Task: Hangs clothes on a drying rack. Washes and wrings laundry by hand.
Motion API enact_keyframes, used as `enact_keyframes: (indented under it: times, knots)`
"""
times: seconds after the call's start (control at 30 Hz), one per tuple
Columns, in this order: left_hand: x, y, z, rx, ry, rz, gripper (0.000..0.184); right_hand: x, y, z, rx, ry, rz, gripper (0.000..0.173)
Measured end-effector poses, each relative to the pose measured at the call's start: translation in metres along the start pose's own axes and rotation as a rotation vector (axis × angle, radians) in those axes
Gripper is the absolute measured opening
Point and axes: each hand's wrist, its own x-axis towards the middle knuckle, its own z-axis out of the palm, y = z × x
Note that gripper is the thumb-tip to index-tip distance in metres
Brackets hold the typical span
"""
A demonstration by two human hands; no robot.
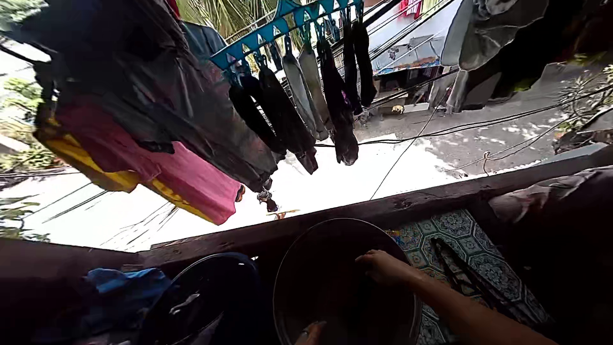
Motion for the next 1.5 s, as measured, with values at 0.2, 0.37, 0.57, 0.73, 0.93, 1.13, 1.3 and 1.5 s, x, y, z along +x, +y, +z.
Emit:
enact_keyframes:
  times: [0.2,0.37,0.57,0.73,0.93,1.13,1.3,1.5]
  knots:
    - [-0.042,-0.013,-0.017,-0.100,0.163,0.150,0.043,0.043,-0.016,0.057,0.022,-0.166,0.397,0.114]
    - [-0.070,-0.028,-0.023,-0.197,0.213,0.085,0.040,0.046,-0.025,0.102,-0.117,-0.190,0.462,0.100]
    - [-0.074,-0.036,-0.017,-0.252,0.309,0.093,0.033,0.046,-0.005,0.095,0.058,-0.066,0.402,0.047]
    - [-0.048,-0.030,-0.019,-0.504,0.302,0.019,0.033,0.016,-0.002,0.073,0.613,0.088,0.232,0.030]
    - [0.020,0.016,-0.010,-1.183,0.063,-0.414,0.054,-0.029,-0.048,0.045,1.096,0.098,-0.082,0.028]
    - [0.060,0.048,-0.001,-1.648,-0.166,-0.373,0.065,-0.038,-0.076,0.039,1.319,0.126,-0.195,0.018]
    - [0.065,0.041,0.000,-1.718,-0.156,-0.396,0.048,-0.033,-0.063,0.052,1.392,0.150,-0.070,0.038]
    - [0.078,0.014,0.007,-1.501,-0.092,-0.568,0.036,-0.032,-0.062,0.055,1.191,0.213,0.244,0.049]
